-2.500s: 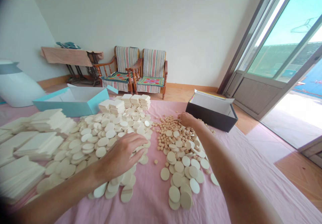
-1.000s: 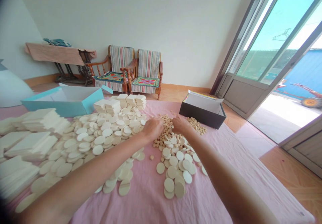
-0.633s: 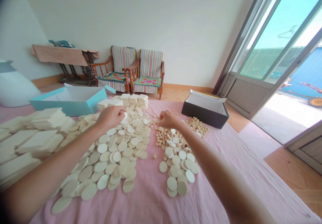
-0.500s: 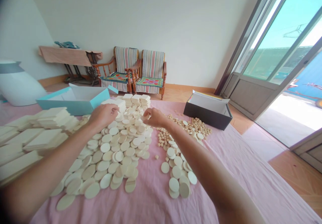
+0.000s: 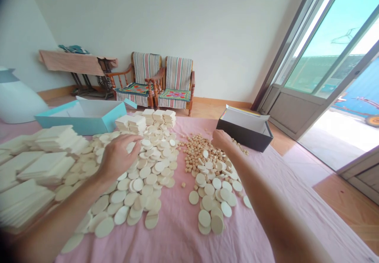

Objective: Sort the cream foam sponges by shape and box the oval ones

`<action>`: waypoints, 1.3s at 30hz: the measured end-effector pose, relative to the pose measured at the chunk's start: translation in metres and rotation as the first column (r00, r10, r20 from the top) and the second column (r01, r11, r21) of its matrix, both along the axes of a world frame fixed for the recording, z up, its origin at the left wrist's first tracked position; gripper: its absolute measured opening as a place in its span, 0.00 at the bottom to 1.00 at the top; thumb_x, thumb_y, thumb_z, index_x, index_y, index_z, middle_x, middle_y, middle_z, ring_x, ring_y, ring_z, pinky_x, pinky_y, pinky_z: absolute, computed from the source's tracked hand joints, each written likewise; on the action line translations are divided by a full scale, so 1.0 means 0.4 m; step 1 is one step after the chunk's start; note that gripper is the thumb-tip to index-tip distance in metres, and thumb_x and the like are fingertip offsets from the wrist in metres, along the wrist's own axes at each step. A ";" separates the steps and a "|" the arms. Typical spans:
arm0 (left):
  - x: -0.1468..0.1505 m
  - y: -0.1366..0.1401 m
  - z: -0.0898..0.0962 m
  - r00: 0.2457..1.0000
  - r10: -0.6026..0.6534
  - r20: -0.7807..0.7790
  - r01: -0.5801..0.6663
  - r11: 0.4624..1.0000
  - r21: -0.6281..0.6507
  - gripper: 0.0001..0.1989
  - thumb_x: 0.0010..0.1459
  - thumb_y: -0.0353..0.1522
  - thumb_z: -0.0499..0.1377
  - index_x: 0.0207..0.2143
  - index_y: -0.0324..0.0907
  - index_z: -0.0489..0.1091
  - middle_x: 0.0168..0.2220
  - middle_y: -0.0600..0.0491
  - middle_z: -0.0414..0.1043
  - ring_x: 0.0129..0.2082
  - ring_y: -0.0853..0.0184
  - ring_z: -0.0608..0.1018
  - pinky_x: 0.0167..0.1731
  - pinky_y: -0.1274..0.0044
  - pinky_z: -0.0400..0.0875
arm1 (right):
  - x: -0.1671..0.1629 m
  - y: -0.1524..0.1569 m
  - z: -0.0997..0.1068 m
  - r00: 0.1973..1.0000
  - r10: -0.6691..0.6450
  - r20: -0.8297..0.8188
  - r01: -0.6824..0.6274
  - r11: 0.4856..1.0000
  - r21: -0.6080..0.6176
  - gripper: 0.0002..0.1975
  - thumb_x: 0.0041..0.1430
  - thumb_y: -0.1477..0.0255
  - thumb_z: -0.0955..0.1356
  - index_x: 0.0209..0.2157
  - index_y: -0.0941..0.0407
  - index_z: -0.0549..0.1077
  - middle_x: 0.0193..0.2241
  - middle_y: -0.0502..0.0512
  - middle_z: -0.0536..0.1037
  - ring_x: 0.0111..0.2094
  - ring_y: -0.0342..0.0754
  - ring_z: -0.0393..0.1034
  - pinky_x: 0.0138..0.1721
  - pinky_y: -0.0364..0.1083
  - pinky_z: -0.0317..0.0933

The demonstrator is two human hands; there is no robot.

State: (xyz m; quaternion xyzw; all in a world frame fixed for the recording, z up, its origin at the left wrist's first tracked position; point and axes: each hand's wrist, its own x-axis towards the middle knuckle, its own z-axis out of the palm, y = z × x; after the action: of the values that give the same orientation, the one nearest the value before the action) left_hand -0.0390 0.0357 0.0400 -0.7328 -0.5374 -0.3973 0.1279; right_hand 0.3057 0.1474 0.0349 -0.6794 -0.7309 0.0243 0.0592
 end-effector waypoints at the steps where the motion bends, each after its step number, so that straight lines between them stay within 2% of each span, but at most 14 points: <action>1: 0.006 -0.004 -0.005 1.000 -0.009 0.005 0.009 1.000 0.014 0.11 0.58 0.30 0.50 0.37 0.41 0.73 0.37 0.50 0.77 0.40 0.62 0.76 0.44 0.72 0.68 | 0.009 -0.006 -0.012 1.000 -0.015 0.015 0.015 1.000 -0.006 0.05 0.47 0.75 0.68 0.27 0.59 0.77 0.31 0.60 0.78 0.37 0.50 0.73 0.34 0.41 0.60; 4: 0.012 -0.005 -0.017 0.999 -0.036 0.015 0.036 0.999 0.019 0.12 0.58 0.30 0.50 0.37 0.42 0.73 0.37 0.51 0.77 0.41 0.62 0.76 0.46 0.71 0.68 | 0.029 -0.014 -0.036 0.998 -0.039 0.039 0.040 0.999 -0.017 0.06 0.49 0.72 0.68 0.27 0.59 0.77 0.31 0.60 0.78 0.36 0.50 0.72 0.32 0.41 0.60; 7: 0.006 0.000 -0.027 0.999 -0.044 0.024 0.044 0.999 0.026 0.11 0.58 0.30 0.51 0.37 0.42 0.73 0.37 0.51 0.77 0.40 0.63 0.76 0.46 0.71 0.68 | 0.037 -0.004 -0.038 0.998 -0.051 0.045 0.051 0.999 -0.003 0.08 0.51 0.71 0.66 0.28 0.58 0.77 0.31 0.59 0.78 0.35 0.48 0.72 0.31 0.40 0.59; 12: -0.006 0.001 -0.039 0.998 -0.057 0.038 0.054 0.996 0.065 0.11 0.58 0.29 0.52 0.37 0.41 0.73 0.37 0.50 0.76 0.40 0.63 0.76 0.46 0.72 0.68 | -0.006 0.044 -0.025 1.000 -0.010 0.010 0.009 0.997 0.081 0.16 0.58 0.74 0.59 0.37 0.57 0.78 0.37 0.57 0.79 0.39 0.46 0.72 0.37 0.39 0.58; 14: -0.009 -0.002 -0.041 0.998 -0.054 0.043 0.051 0.997 0.063 0.11 0.58 0.29 0.52 0.37 0.41 0.73 0.37 0.50 0.76 0.40 0.63 0.76 0.45 0.72 0.69 | -0.032 0.064 -0.031 1.000 0.015 0.002 -0.015 0.997 0.074 0.17 0.57 0.75 0.59 0.39 0.57 0.78 0.38 0.56 0.80 0.40 0.46 0.72 0.39 0.38 0.59; 17: -0.013 -0.006 -0.043 0.998 -0.042 0.049 0.040 0.998 0.052 0.11 0.58 0.29 0.51 0.37 0.41 0.73 0.36 0.50 0.76 0.39 0.63 0.76 0.44 0.72 0.69 | -0.056 0.086 -0.048 0.999 0.049 0.006 -0.049 0.999 0.012 0.15 0.54 0.75 0.62 0.37 0.56 0.80 0.35 0.55 0.80 0.40 0.46 0.73 0.39 0.38 0.59; 25: -0.015 -0.009 -0.044 0.997 -0.052 0.062 0.049 0.998 0.049 0.11 0.58 0.29 0.51 0.36 0.41 0.73 0.36 0.51 0.76 0.39 0.64 0.76 0.44 0.73 0.69 | -0.041 0.097 -0.065 0.994 0.101 0.041 -0.097 0.992 -0.086 0.09 0.51 0.72 0.68 0.34 0.54 0.81 0.35 0.56 0.80 0.41 0.48 0.73 0.41 0.41 0.61; 29: -0.014 -0.010 -0.044 0.996 -0.058 0.066 0.054 0.997 0.054 0.11 0.59 0.29 0.51 0.36 0.41 0.73 0.36 0.51 0.76 0.39 0.64 0.76 0.43 0.73 0.69 | -0.038 0.087 -0.055 0.997 0.067 0.042 -0.064 0.996 -0.067 0.10 0.51 0.75 0.67 0.34 0.57 0.80 0.36 0.59 0.80 0.40 0.50 0.73 0.39 0.42 0.62; 33: -0.014 -0.010 -0.044 0.996 -0.066 0.064 0.063 0.997 0.050 0.11 0.59 0.29 0.51 0.36 0.40 0.73 0.36 0.50 0.77 0.39 0.64 0.76 0.44 0.73 0.69 | -0.084 0.068 -0.031 1.000 0.016 0.000 -0.016 1.000 0.006 0.14 0.53 0.78 0.64 0.40 0.60 0.77 0.38 0.64 0.79 0.41 0.50 0.73 0.38 0.42 0.62; 35: -0.013 -0.011 -0.043 0.995 -0.072 0.064 0.069 0.997 0.047 0.11 0.59 0.29 0.51 0.36 0.40 0.73 0.36 0.50 0.76 0.39 0.64 0.76 0.44 0.73 0.69 | -0.134 0.055 -0.014 0.997 0.061 -0.040 -0.061 0.998 0.002 0.14 0.54 0.76 0.64 0.41 0.60 0.77 0.35 0.60 0.80 0.37 0.47 0.74 0.36 0.40 0.63; 37: -0.014 -0.013 -0.043 0.995 -0.076 0.065 0.073 0.996 0.046 0.11 0.59 0.29 0.51 0.36 0.40 0.73 0.36 0.51 0.76 0.39 0.64 0.76 0.44 0.73 0.69 | -0.190 0.042 0.005 0.966 0.186 -0.176 -0.194 0.981 -0.028 0.13 0.55 0.74 0.65 0.41 0.59 0.76 0.30 0.56 0.80 0.30 0.44 0.73 0.31 0.38 0.63; 39: -0.015 -0.015 -0.044 0.995 -0.077 0.063 0.074 0.996 0.048 0.11 0.59 0.29 0.51 0.36 0.40 0.73 0.36 0.51 0.76 0.39 0.64 0.76 0.43 0.74 0.69 | -0.233 0.035 0.025 0.862 0.323 -0.392 -0.353 0.935 -0.007 0.14 0.57 0.71 0.65 0.43 0.59 0.75 0.28 0.55 0.79 0.27 0.42 0.72 0.28 0.38 0.63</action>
State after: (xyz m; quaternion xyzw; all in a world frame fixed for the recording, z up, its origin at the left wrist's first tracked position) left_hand -0.0449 0.0298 0.0225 -0.7362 -0.5040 -0.4376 0.1118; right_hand 0.2125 0.1615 0.0448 -0.5244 -0.8111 0.1958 0.1694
